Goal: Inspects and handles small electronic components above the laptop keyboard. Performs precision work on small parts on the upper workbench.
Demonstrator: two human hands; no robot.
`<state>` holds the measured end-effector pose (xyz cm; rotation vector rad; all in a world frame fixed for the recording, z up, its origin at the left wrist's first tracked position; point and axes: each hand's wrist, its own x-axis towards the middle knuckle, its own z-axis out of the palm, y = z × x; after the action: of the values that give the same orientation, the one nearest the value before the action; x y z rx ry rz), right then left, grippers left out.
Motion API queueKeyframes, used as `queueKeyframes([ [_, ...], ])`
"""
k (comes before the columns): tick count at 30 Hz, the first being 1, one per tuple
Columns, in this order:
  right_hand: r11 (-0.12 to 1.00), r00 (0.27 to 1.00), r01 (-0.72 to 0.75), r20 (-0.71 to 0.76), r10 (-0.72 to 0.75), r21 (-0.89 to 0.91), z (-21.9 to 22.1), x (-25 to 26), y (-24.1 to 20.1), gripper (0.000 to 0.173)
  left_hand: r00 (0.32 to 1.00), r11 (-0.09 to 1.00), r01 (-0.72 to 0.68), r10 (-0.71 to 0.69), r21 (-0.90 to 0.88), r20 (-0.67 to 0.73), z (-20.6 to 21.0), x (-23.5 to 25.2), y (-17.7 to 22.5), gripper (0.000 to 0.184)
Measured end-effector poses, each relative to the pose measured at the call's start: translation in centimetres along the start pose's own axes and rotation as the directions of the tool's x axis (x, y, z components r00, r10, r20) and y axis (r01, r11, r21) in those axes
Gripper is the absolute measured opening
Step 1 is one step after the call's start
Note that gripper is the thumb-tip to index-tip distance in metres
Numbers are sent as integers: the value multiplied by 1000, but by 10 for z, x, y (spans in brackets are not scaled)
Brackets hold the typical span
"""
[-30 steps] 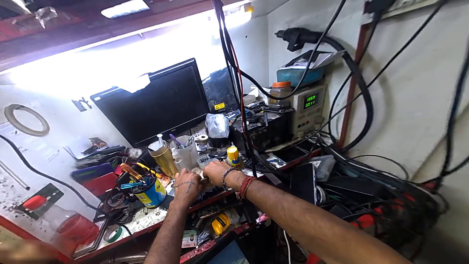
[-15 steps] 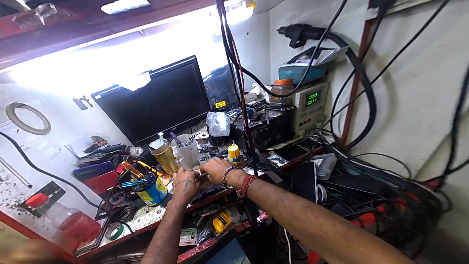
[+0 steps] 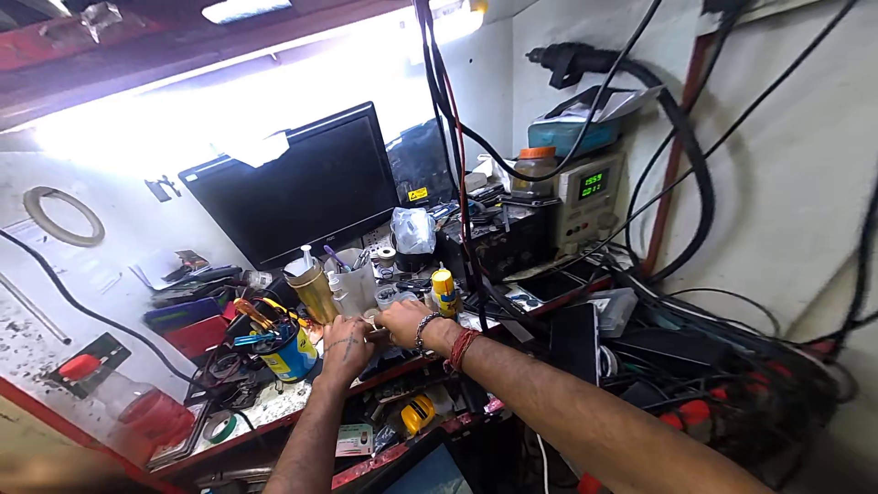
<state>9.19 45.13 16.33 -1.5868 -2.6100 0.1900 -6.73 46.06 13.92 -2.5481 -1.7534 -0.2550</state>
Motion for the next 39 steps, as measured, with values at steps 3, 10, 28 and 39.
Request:
queueKeyframes([
  [3, 1000, 999, 12, -39, -11, 26, 1, 0, 2, 25, 1000, 999, -3, 4, -35, 18, -2, 0, -2, 24],
  [10, 991, 990, -39, -128, 55, 128, 13, 3, -5, 27, 999, 998, 54, -54, -40, 7, -19, -13, -21, 33],
  [28, 977, 988, -127, -60, 139, 170, 23, 12, -19, 25, 989, 971, 131, -143, -202, -47, -31, -35, -39, 26],
  [39, 21, 886, -263, 233, 400, 965, 13, 4, -5, 27, 887, 394, 370, -420, -841, 193, -19, -40, -11, 57],
])
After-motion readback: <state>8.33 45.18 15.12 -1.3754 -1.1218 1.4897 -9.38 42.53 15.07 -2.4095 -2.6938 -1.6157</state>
